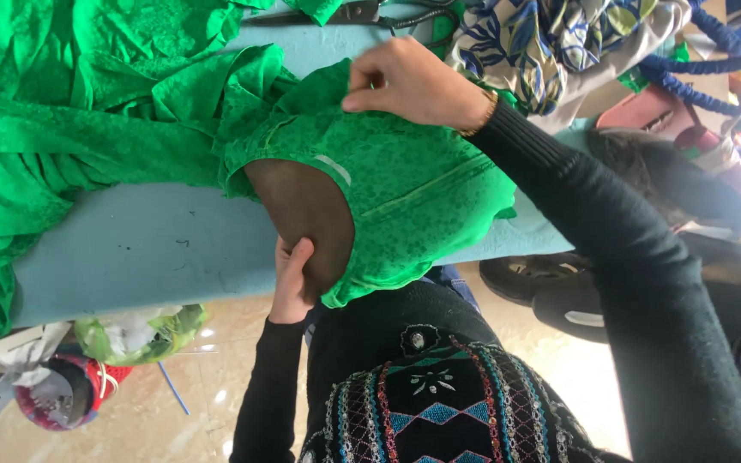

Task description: Ironing a green garment using a steam iron and a tailor's ham to press seams.

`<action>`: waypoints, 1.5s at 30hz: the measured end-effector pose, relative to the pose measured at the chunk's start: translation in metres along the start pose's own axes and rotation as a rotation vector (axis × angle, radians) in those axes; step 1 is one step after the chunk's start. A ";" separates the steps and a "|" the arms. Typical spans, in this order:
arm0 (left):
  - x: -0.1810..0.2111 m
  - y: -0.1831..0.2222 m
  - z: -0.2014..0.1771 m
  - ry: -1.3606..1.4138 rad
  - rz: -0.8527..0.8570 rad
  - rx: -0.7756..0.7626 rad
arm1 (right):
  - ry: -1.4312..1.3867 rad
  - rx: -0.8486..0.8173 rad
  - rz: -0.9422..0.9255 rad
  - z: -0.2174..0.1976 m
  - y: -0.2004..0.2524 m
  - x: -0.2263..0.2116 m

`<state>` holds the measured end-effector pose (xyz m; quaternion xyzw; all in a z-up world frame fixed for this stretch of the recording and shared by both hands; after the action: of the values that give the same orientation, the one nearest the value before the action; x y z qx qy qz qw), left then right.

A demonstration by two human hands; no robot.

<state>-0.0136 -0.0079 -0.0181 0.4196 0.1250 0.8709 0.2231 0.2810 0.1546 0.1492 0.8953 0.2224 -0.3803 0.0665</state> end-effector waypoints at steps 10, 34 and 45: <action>-0.029 -0.021 -0.016 0.098 0.016 -0.012 | -0.002 0.199 -0.157 0.086 -0.055 -0.125; 0.016 -0.059 0.015 0.074 -0.210 0.203 | 0.517 1.267 0.062 0.061 0.209 -0.034; 0.105 -0.133 0.113 0.343 -0.516 -0.323 | 0.173 1.120 0.054 0.055 0.232 -0.086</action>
<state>0.0560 0.1625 0.0687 0.1809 0.1230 0.8523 0.4751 0.2971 -0.0979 0.1602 0.8272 -0.0317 -0.3638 -0.4271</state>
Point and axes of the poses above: each hand's wrist, its own y-axis away from the middle knuckle, its own z-axis out of the palm, x = y × z, the point moved 1 cm from there along -y, towards the middle knuckle, and after that the axes turned 2 degrees about -y, right-handed, at the moved point
